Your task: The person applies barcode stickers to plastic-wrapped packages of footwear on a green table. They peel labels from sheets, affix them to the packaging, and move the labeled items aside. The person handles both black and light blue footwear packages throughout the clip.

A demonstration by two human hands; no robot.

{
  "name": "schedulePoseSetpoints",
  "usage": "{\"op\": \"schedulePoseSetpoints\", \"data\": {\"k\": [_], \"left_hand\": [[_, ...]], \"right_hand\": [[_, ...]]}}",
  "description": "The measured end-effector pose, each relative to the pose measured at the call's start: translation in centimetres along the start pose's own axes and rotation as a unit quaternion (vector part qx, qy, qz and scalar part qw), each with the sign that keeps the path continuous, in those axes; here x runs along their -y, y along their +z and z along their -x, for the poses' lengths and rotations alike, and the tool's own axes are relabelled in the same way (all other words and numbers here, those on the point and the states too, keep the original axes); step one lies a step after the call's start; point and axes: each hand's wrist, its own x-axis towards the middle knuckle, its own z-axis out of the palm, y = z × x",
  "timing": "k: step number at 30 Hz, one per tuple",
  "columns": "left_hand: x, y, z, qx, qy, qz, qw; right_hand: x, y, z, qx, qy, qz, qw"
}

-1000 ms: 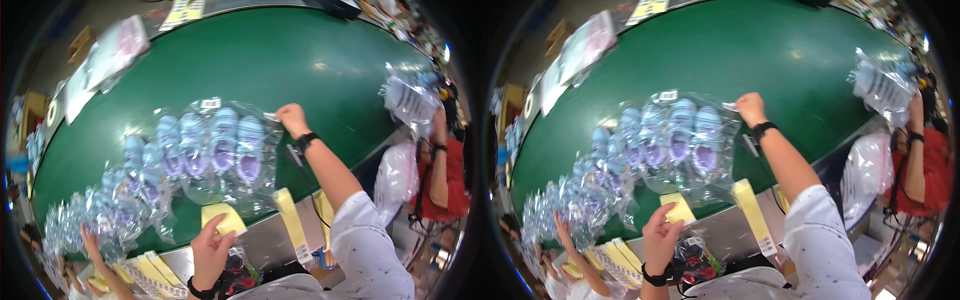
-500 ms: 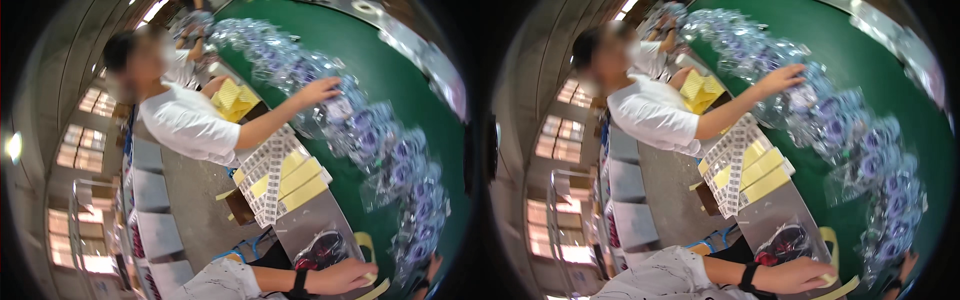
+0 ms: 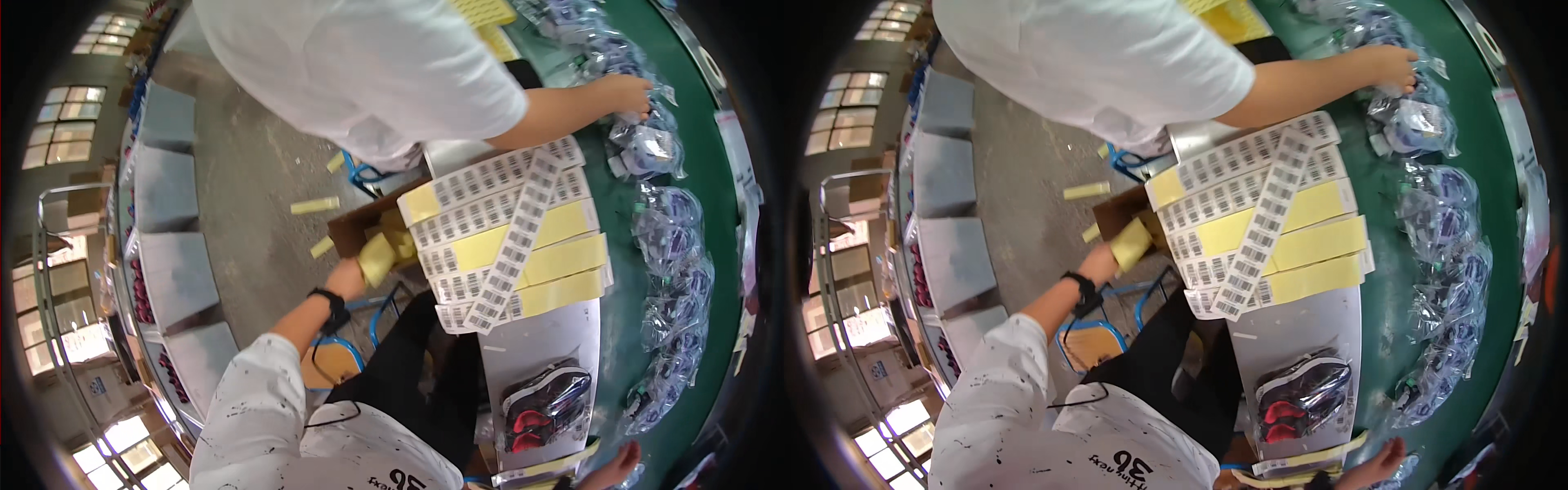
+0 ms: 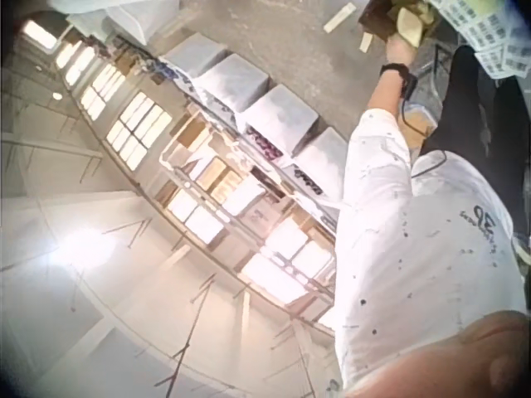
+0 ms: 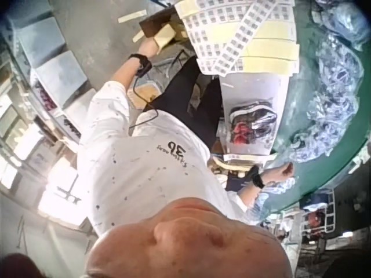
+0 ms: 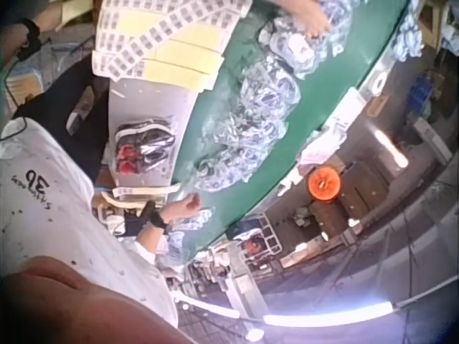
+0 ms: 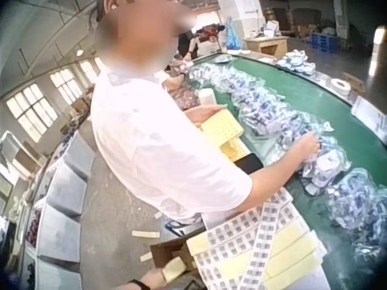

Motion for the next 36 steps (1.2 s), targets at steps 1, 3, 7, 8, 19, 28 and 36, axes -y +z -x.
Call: {"op": "schedulePoseSetpoints", "data": {"k": [1,3,7,8,19,28,36], "left_hand": [[1.6,1.1,-1.5,0.047,-0.056,-0.047,0.996],[4.5,3.1,-4.6,0.121,-0.105,-0.111,0.981],[7.1,4.5,-4.7,0.147,-0.117,-0.047,0.981],[5.4,3.8,-4.9,0.17,-0.128,-0.019,0.977],[12.5,9.9,9.8,0.522,-0.169,-0.129,0.826],[17.2,18.2,14.0,0.458,-0.29,-0.057,0.838],[8.9,22.3,15.0,0.405,-0.37,0.099,0.83]], "right_hand": [[1.1,0.2,1.8,0.015,0.004,0.001,1.0],[3.0,1.2,5.5,0.079,0.054,-0.052,0.994],[3.6,4.2,9.6,0.232,-0.002,-0.053,0.971],[4.5,4.7,10.3,0.228,0.001,-0.036,0.973],[3.7,5.2,13.9,0.163,0.094,0.028,0.982],[-0.8,5.1,15.5,0.173,0.149,0.065,0.971],[-2.3,4.3,16.3,0.23,0.204,-0.037,0.951]]}}
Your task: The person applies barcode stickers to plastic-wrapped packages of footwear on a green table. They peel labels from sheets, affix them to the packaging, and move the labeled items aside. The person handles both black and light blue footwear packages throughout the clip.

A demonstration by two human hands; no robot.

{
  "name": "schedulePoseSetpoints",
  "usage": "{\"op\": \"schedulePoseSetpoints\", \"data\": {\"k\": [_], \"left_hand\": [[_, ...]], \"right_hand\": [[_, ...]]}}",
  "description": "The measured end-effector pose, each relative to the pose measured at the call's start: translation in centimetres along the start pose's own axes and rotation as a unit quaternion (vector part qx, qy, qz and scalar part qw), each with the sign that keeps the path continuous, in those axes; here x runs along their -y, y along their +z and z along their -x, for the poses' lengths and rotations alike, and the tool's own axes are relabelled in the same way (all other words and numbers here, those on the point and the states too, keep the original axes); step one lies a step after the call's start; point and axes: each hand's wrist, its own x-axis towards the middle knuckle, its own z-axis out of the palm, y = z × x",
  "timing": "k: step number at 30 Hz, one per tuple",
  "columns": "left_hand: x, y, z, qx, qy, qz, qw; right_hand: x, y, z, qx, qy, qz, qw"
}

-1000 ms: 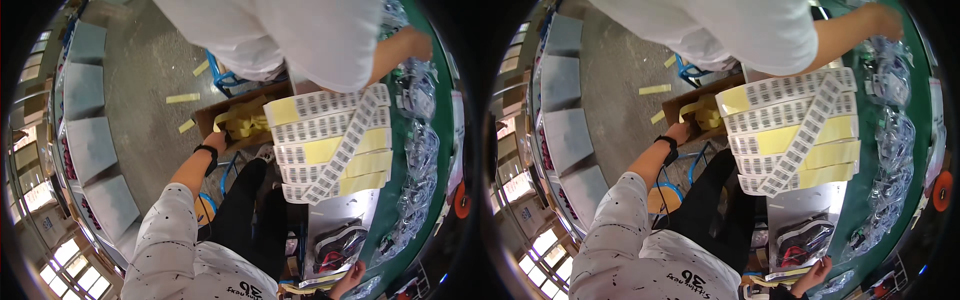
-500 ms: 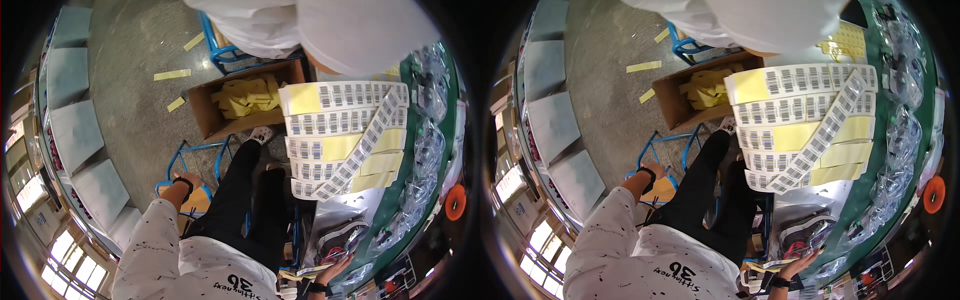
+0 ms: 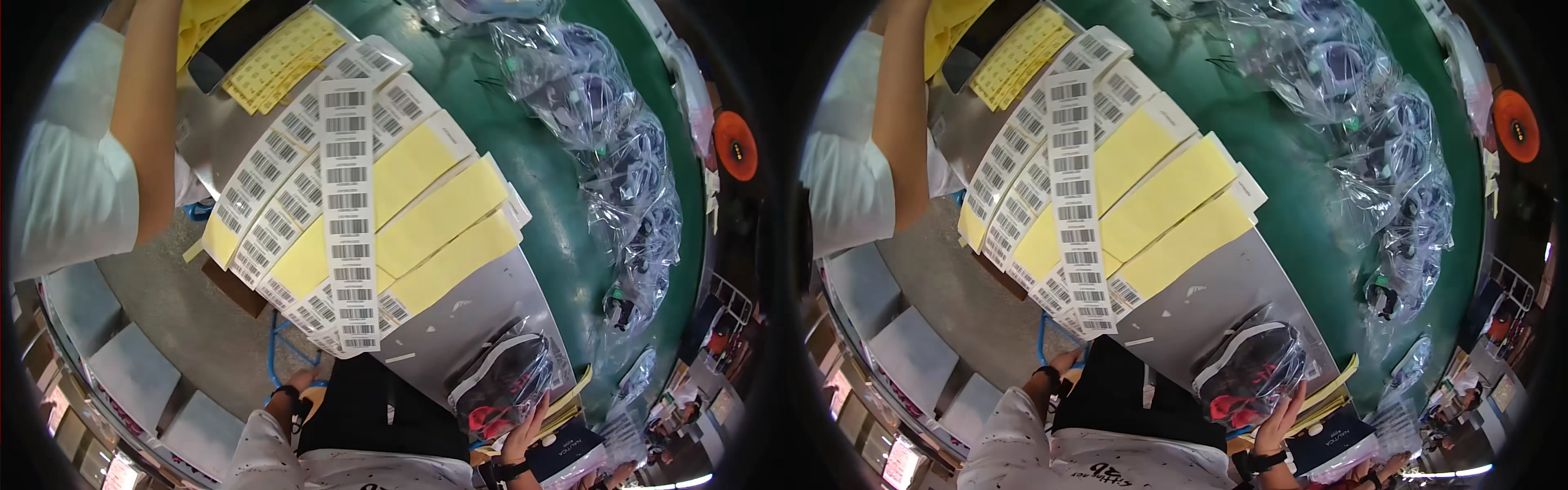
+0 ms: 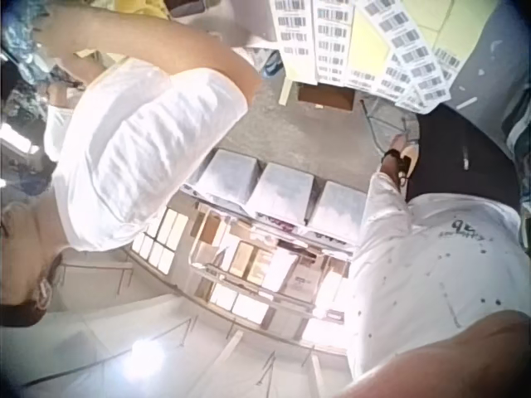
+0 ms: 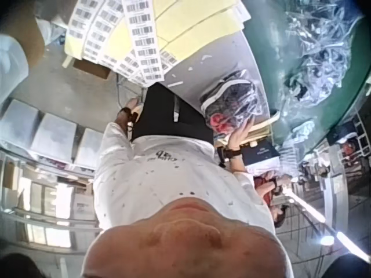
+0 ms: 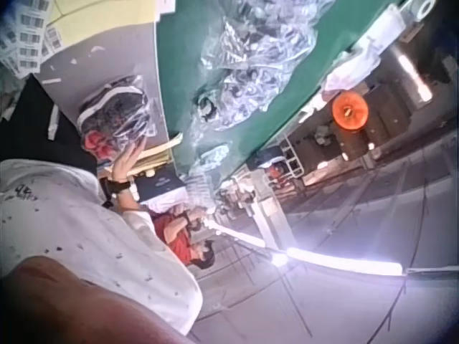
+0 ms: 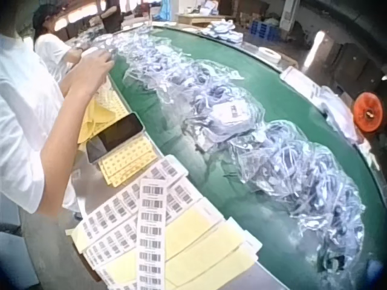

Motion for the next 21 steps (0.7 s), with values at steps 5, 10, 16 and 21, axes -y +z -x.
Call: {"op": "schedulePoseSetpoints", "data": {"k": [5,10,16,21], "left_hand": [[-11.4,-4.1,2.8,0.05,0.137,-0.039,0.988],[-43.6,-12.9,23.5,-0.212,0.608,-0.397,0.654],[-67.8,-9.8,37.1,-0.294,0.811,-0.501,0.071],[-68.6,-10.8,32.4,-0.29,0.75,-0.595,0.019]], "right_hand": [[-0.5,0.7,0.8,-0.005,0.012,-0.029,0.999],[-3.1,1.6,1.2,-0.047,-0.036,0.018,0.998],[-4.5,2.8,-0.2,-0.079,-0.118,0.042,0.989],[-5.8,4.7,0.6,-0.14,-0.13,0.028,0.981]]}}
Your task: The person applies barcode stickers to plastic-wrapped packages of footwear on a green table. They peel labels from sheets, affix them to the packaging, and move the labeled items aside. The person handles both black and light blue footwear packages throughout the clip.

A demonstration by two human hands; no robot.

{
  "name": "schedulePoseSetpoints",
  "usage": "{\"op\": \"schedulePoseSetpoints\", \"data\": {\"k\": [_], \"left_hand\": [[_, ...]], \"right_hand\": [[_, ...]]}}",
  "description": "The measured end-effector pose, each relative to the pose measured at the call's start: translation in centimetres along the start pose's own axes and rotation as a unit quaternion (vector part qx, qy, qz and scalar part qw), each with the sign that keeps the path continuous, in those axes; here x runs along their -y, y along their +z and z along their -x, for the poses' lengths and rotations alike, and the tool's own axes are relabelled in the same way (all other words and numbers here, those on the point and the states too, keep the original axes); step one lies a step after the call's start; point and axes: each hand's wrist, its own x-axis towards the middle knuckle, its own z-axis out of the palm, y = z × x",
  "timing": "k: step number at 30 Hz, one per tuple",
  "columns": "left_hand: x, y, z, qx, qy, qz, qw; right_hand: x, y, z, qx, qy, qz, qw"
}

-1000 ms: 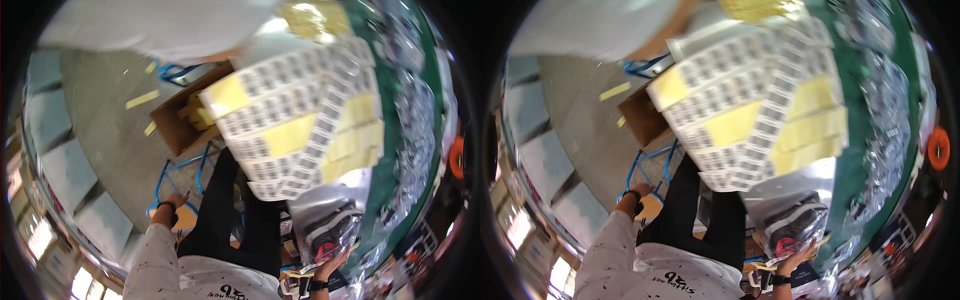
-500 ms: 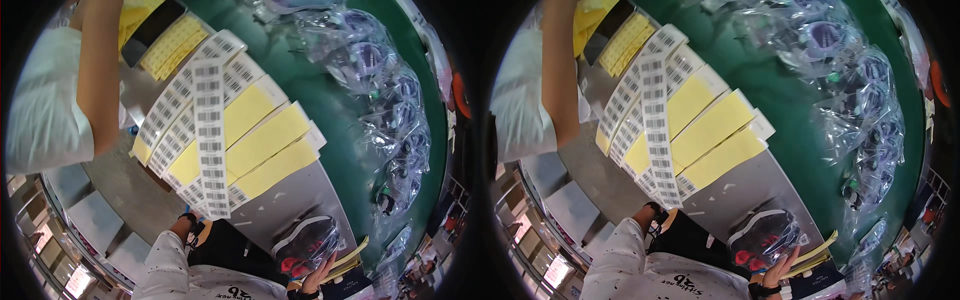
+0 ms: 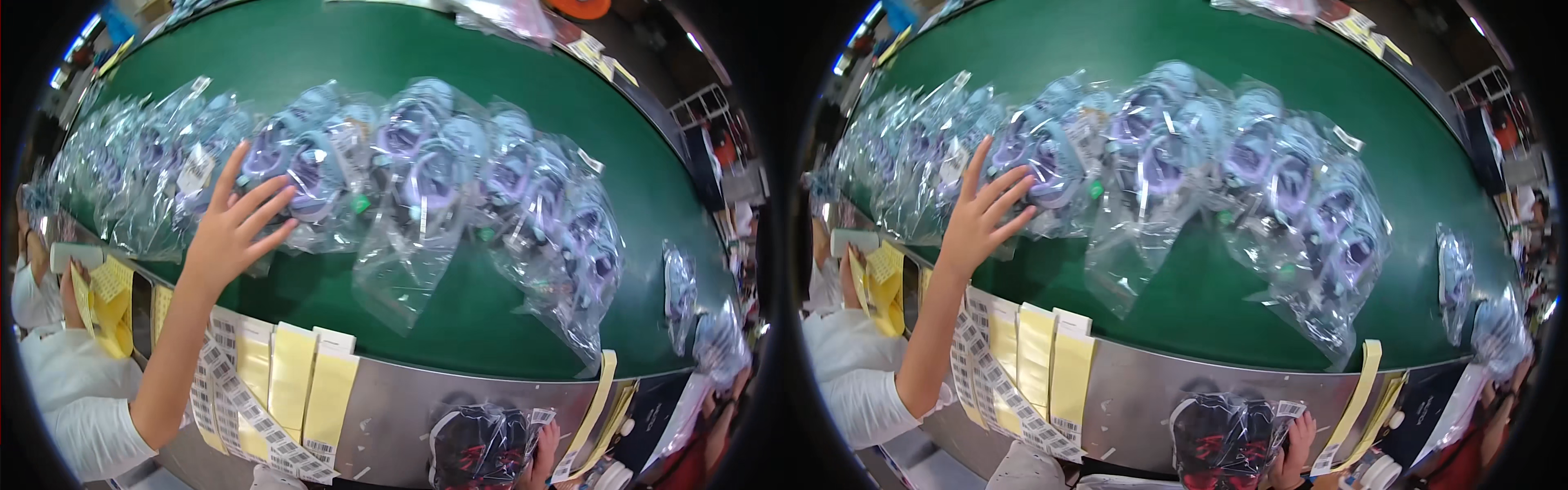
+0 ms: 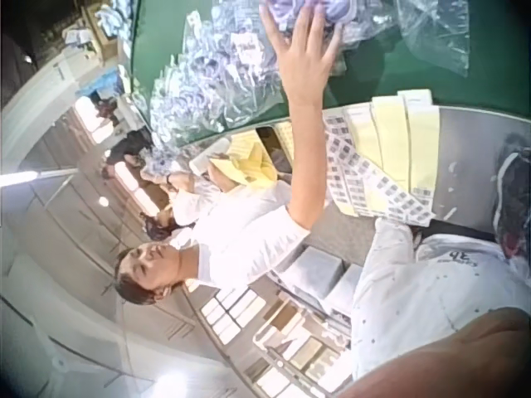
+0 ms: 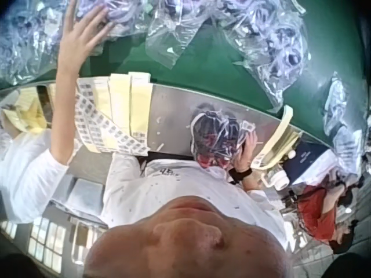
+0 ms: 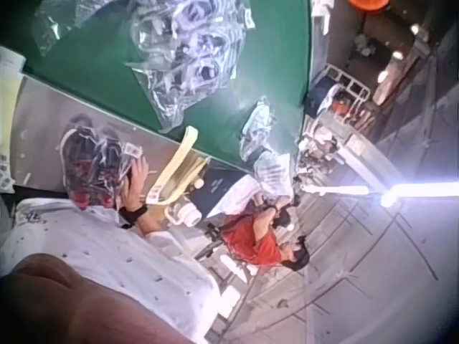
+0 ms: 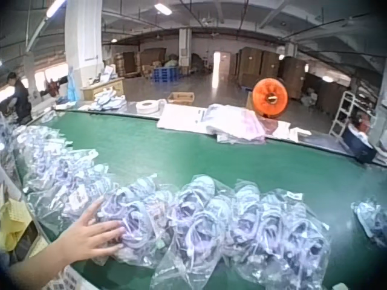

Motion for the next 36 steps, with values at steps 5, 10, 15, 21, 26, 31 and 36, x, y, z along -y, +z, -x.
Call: {"op": "schedulePoseSetpoints", "data": {"k": [5,10,15,21,26,31,36], "left_hand": [[1.2,1.0,1.4,0.028,-0.028,-0.054,0.998],[0.5,0.7,-1.5,-0.05,-0.055,-0.083,0.994],[-3.9,-0.3,-2.5,0.151,-0.036,-0.225,0.962],[-2.5,-4.9,-3.2,-0.01,-0.121,-0.081,0.989],[-0.5,-5.4,-1.0,0.032,-0.29,-0.095,0.952],[1.9,-1.3,-2.4,0.057,-0.298,-0.085,0.949],[1.1,-0.6,-2.1,0.074,-0.293,-0.06,0.951]], "right_hand": [[0.9,-0.1,-0.1,-0.028,-0.035,-0.023,0.999],[2.0,-1.7,-0.7,-0.081,-0.063,-0.048,0.994],[2.6,-0.6,-1.8,-0.067,-0.047,-0.032,0.996],[1.0,-1.5,-1.4,-0.061,-0.056,-0.021,0.996],[-0.3,-1.1,0.4,-0.003,-0.063,-0.042,0.997],[-0.6,-0.9,0.6,-0.01,-0.052,-0.045,0.998],[-0.4,-0.7,0.6,-0.002,-0.047,-0.045,0.998]]}}
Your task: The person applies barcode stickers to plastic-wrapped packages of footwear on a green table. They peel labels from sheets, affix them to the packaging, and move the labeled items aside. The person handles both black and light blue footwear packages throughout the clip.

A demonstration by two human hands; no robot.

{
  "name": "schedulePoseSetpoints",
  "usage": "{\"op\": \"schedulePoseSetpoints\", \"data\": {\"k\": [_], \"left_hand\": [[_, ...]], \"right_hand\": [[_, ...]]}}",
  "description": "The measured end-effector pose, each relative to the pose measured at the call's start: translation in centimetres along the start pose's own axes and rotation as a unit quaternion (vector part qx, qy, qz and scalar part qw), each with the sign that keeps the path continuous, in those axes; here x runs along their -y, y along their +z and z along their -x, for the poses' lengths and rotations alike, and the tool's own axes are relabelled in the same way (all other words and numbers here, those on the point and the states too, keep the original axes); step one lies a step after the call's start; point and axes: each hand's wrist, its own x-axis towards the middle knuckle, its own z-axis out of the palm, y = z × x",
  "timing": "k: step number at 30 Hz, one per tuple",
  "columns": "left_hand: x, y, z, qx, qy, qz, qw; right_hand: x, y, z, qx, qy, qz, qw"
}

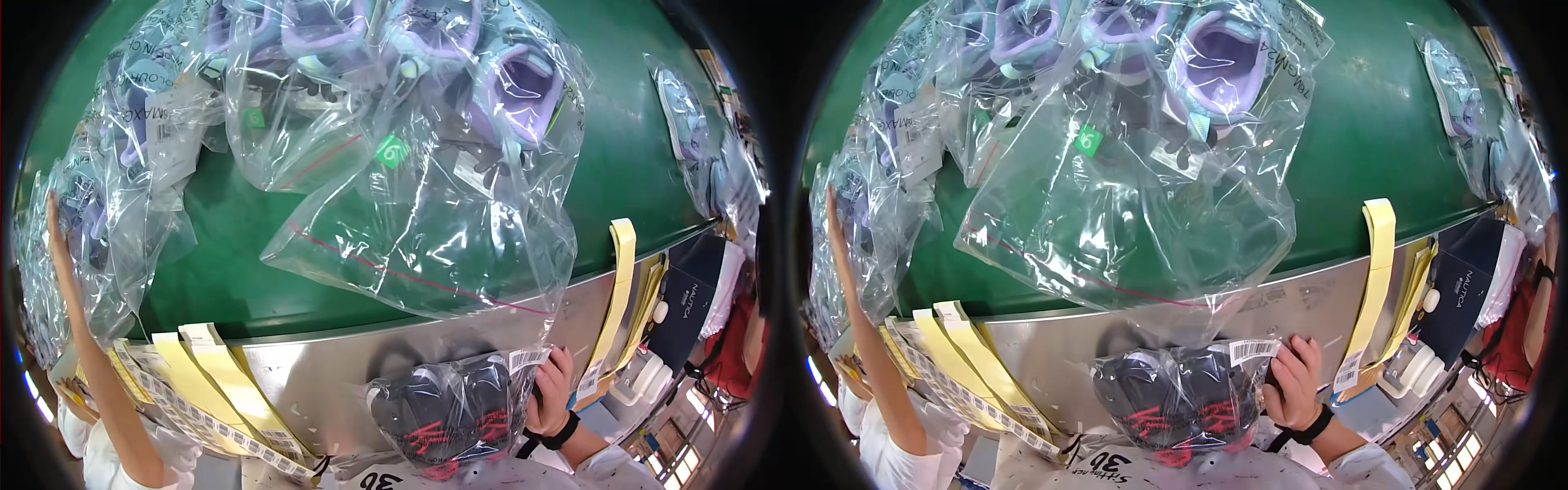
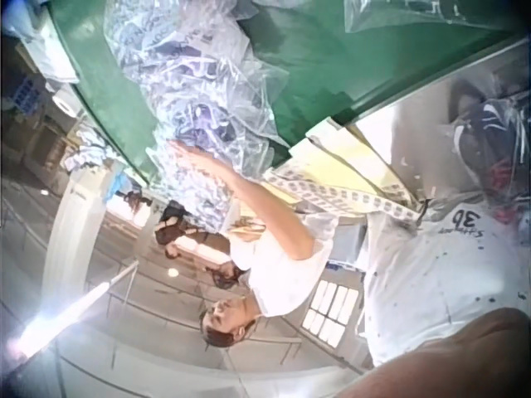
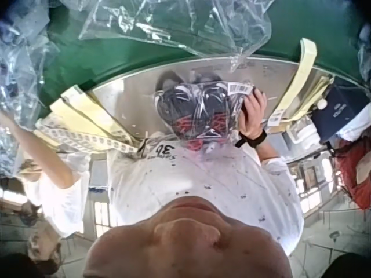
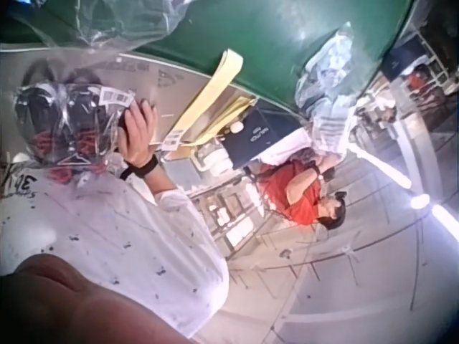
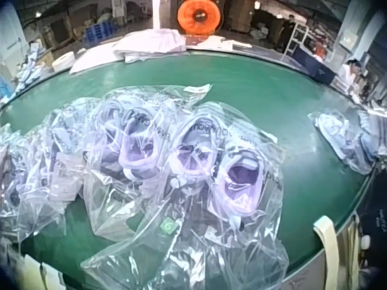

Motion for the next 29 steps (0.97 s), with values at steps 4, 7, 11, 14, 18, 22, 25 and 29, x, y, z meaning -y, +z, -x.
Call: {"op": "schedulePoseSetpoints", "data": {"k": [4,7,11,14,18,22,25,29], "left_hand": [[-3.3,1.1,2.7,-0.005,0.02,0.067,0.998],[-8.2,1.9,8.5,0.04,0.024,0.165,0.985],[-15.1,2.9,28.3,0.355,-0.109,0.347,0.861],[-19.1,3.6,42.2,0.607,-0.279,0.375,0.643],[-19.2,3.5,47.3,0.601,-0.479,0.548,0.331],[-15.7,0.2,45.8,0.64,-0.399,0.522,0.399],[-13.6,-9.3,41.7,0.632,-0.221,0.473,0.572],[-17.7,-20.7,29.0,0.449,-0.03,0.464,0.763]], "right_hand": [[0.0,-0.2,-0.2,-0.01,-0.004,-0.006,1.0],[0.0,-0.5,-0.1,-0.013,0.011,-0.018,1.0],[1.0,-0.3,-1.7,-0.036,0.009,-0.032,0.999],[1.1,0.1,-2.1,-0.091,-0.023,-0.036,0.995],[0.3,-0.1,-0.9,-0.174,-0.047,-0.066,0.981],[0.3,-0.2,-0.8,-0.199,0.021,-0.159,0.967],[-0.1,0.8,-2.4,-0.178,0.093,-0.293,0.935],[2.0,-0.7,-6.7,-0.091,0.175,-0.35,0.916]]}}
